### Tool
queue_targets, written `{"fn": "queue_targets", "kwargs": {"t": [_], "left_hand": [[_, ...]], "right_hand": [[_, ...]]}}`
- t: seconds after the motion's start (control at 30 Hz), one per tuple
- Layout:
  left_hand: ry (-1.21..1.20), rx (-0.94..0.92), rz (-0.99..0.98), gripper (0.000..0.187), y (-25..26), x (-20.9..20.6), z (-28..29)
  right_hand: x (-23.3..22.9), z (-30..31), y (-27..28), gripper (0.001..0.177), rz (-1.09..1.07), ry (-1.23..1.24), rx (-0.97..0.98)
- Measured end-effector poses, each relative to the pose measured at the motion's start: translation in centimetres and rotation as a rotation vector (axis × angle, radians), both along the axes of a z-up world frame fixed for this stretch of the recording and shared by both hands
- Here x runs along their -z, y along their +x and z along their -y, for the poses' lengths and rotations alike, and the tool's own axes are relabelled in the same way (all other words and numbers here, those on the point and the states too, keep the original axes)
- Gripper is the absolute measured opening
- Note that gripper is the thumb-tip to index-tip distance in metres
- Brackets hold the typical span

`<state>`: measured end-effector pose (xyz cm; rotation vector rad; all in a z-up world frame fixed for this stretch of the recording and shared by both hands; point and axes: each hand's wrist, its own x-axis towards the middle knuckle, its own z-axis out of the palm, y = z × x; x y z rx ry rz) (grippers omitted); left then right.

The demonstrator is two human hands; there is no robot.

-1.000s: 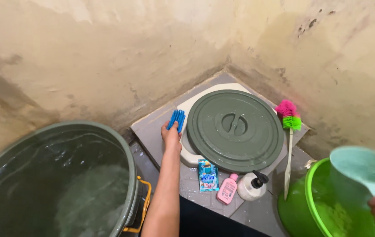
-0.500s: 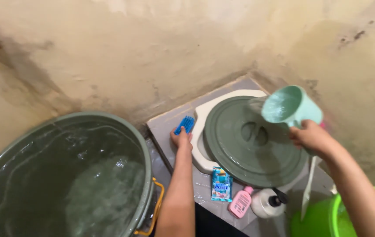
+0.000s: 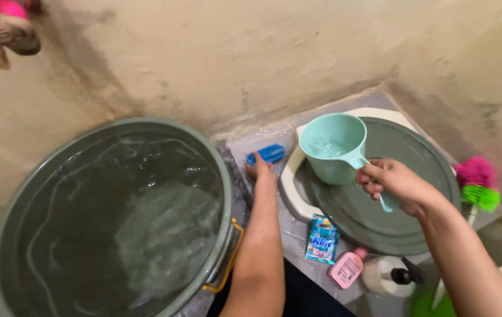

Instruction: Scrubbing and rinsing the bathroom floor and squat toilet area with brushes and soapy water.

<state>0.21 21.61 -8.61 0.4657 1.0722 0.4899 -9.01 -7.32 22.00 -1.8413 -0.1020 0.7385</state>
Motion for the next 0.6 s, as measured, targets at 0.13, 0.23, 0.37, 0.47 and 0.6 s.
{"fn": "queue_targets", "kwargs": {"t": [0.13, 0.23, 0.37, 0.47, 0.6], "left_hand": [[-0.001, -0.003, 0.034, 0.042, 2.0, 1.0, -1.1], [0.033, -0.051, 0.232, 0.039, 4.5, 4.5, -2.2], [0.045, -0.017, 0.284, 0.047, 4.3, 2.7, -2.8], [0.305, 0.067, 0.103, 0.061, 3.7, 1.7, -3.1], [0.884, 0.261, -0.396, 0.068, -1.1, -4.1, -1.8]], "right_hand": [[0.5, -0.7, -1.2, 0.017, -0.053, 0.016, 0.018], [0.2, -0.3, -2.3, 0.014, -0.027, -0.021, -0.004], [0.4, 0.8, -3.1, 0.017, -0.007, -0.02, 0.047], [-0.4, 1.4, -4.6, 0.015, 0.017, -0.012, 0.093], [-1.4, 4.5, -7.1, 0.019, 0.041, 0.028, 0.152]]}}
